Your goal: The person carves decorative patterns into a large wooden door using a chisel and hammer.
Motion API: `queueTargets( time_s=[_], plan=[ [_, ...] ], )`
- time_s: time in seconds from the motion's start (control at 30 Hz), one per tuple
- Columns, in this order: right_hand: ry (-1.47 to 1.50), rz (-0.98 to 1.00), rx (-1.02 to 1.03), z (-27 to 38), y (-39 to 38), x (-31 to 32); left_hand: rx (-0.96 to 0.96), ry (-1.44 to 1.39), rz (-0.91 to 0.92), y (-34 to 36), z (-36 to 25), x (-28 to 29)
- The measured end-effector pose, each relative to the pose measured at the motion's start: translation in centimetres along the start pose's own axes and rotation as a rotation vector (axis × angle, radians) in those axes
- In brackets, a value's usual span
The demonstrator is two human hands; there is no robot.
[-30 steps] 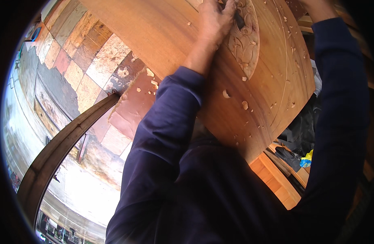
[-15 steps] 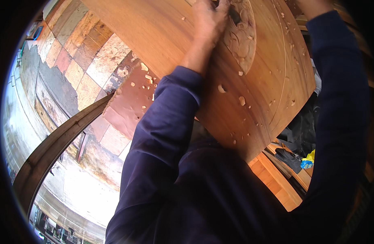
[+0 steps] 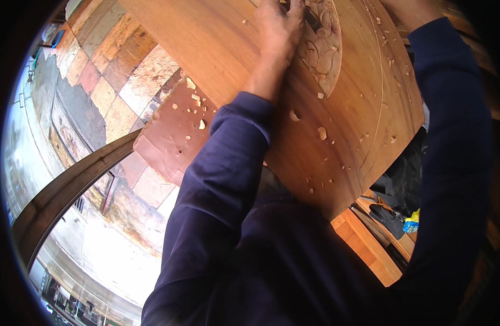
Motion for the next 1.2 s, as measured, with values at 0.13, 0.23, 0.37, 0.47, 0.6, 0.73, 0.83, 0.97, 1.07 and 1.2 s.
queueTargets(
  time_s=[0.13, 0.23, 0.37, 0.47, 0.6, 0.73, 0.83, 0.97, 1.07, 1.2],
  plan=[
    [0.134, -0.094, -0.011, -1.6, -1.7, 0.7, 0.152, -0.014, 0.004, -1.3, -0.1, -1.8],
    [0.153, -0.186, -0.014, -0.7, -2.3, 0.4, 0.201, 0.0, -0.009, -1.6, -0.3, -1.3],
    [0.038, -0.047, 0.05, 0.6, -3.0, 1.5, 0.13, -0.081, -0.088, -2.2, -1.5, -1.3],
    [0.148, -0.213, 0.078, 0.1, -3.7, 0.5, 0.119, -0.058, -0.091, -2.6, -1.7, -1.6],
    [-0.01, -0.066, 0.187, 1.7, -3.3, 1.0, 0.218, 0.017, -0.062, -3.2, -1.1, -1.0],
    [0.165, -0.195, 0.232, 3.1, -4.3, 1.7, 0.085, 0.01, -0.165, -4.0, -2.1, -0.9],
    [0.135, -0.175, 0.4, 3.4, -4.3, 1.5, 0.049, 0.044, -0.227, -4.8, -2.3, -1.1],
    [0.316, -0.296, 0.304, 3.8, -4.2, 0.9, 0.09, 0.003, -0.219, -5.3, -2.2, -1.1],
    [0.141, -0.083, 0.25, 3.9, -4.0, 0.4, 0.169, -0.017, -0.223, -5.8, -1.8, -1.1],
    [0.157, -0.178, 0.29, 4.2, -4.5, 0.8, 0.087, -0.095, -0.33, -6.6, -2.5, -1.5]
  ],
)
Point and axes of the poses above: each hand's wrist, its own y-axis towards the middle knuckle, its own x-axis out of the back of the hand, z = x × y, the point moved 5 cm from there along y, towards the middle knuckle, and after that the axes turned 2 degrees about -y, right-handed, at the moved point
